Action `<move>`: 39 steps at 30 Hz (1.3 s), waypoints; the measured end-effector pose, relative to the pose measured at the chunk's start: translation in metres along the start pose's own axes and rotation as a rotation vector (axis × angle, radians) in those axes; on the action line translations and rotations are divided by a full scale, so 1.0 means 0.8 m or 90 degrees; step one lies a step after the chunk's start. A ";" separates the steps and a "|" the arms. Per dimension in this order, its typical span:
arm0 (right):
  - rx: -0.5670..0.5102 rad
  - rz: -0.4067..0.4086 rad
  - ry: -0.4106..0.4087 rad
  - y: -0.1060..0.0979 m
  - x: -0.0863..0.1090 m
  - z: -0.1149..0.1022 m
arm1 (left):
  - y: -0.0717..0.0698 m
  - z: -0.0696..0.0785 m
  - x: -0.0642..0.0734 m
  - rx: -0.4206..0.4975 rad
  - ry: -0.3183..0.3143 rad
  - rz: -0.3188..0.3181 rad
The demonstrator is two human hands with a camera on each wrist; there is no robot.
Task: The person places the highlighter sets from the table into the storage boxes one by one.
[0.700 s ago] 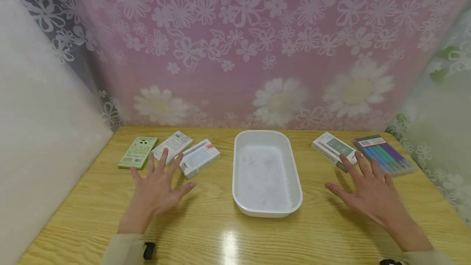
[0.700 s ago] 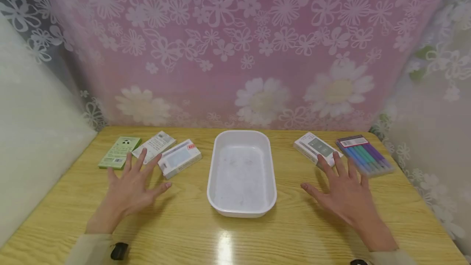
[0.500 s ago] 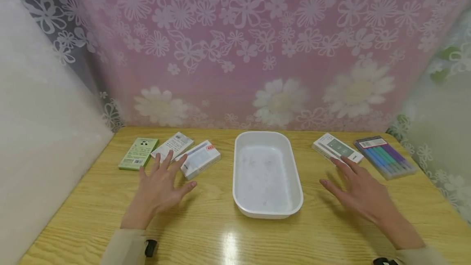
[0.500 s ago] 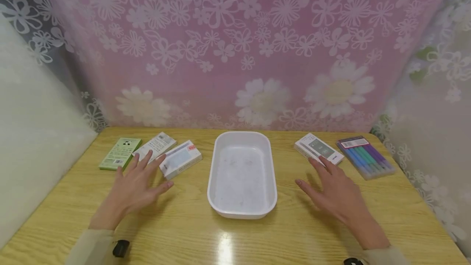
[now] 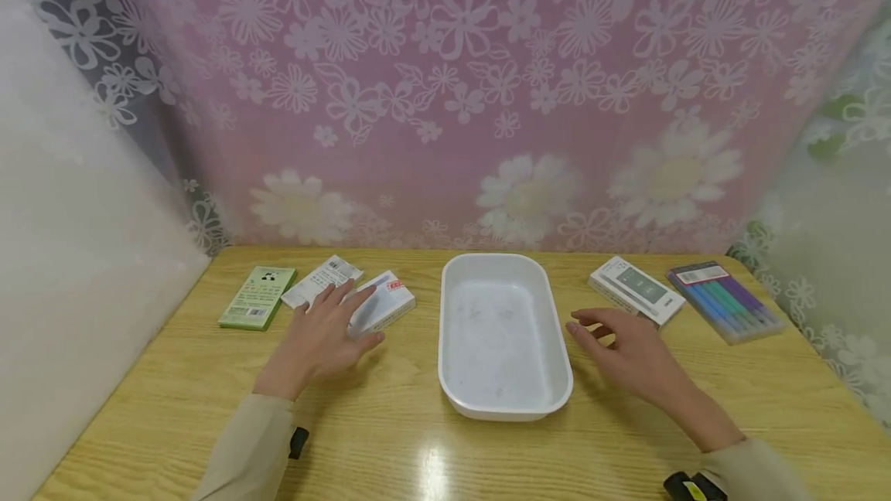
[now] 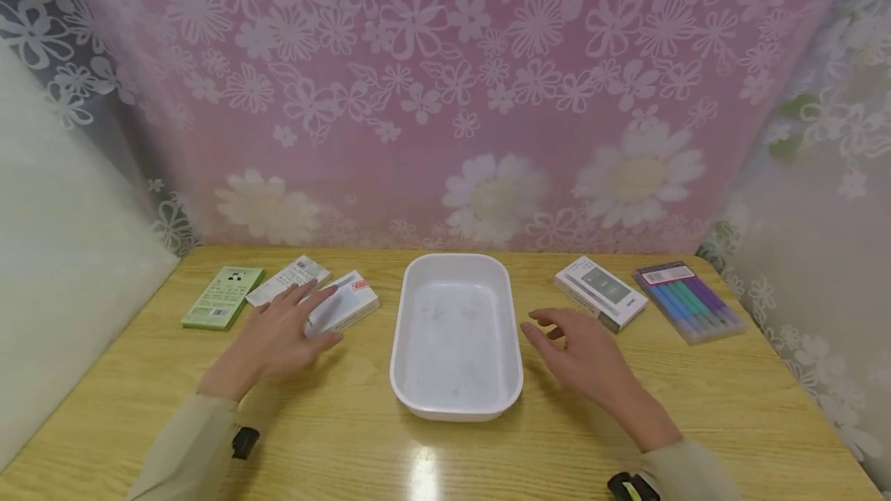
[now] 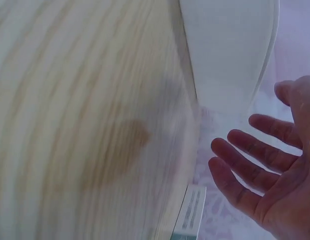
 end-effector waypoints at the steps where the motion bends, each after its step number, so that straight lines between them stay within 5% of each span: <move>1: -0.004 -0.001 0.001 0.001 -0.003 -0.002 | 0.000 0.001 -0.003 0.003 0.000 -0.005; 6: -0.055 -0.010 0.037 0.008 -0.016 -0.009 | 0.004 0.005 -0.019 0.010 0.000 -0.036; 14: -0.282 -0.057 0.189 0.020 -0.029 -0.005 | 0.015 0.011 -0.040 0.014 0.010 -0.076; 19: -0.365 -0.064 0.261 0.023 -0.032 0.000 | 0.020 0.012 -0.049 0.010 0.006 -0.090; 28: -0.458 -0.075 0.295 0.023 -0.038 0.003 | 0.014 0.013 -0.058 0.020 0.001 -0.103; 39: -0.483 -0.072 0.289 0.024 -0.041 0.000 | 0.013 0.011 -0.059 0.032 0.020 -0.088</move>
Point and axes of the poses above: each hand's wrist, its own x-axis away from the middle knuckle, its own y-axis out of the palm, z = x × y, the point moved 4 cm from there along -x, towards the middle knuckle, and after that the axes turned 8 degrees about -y, right-handed, at the moved point
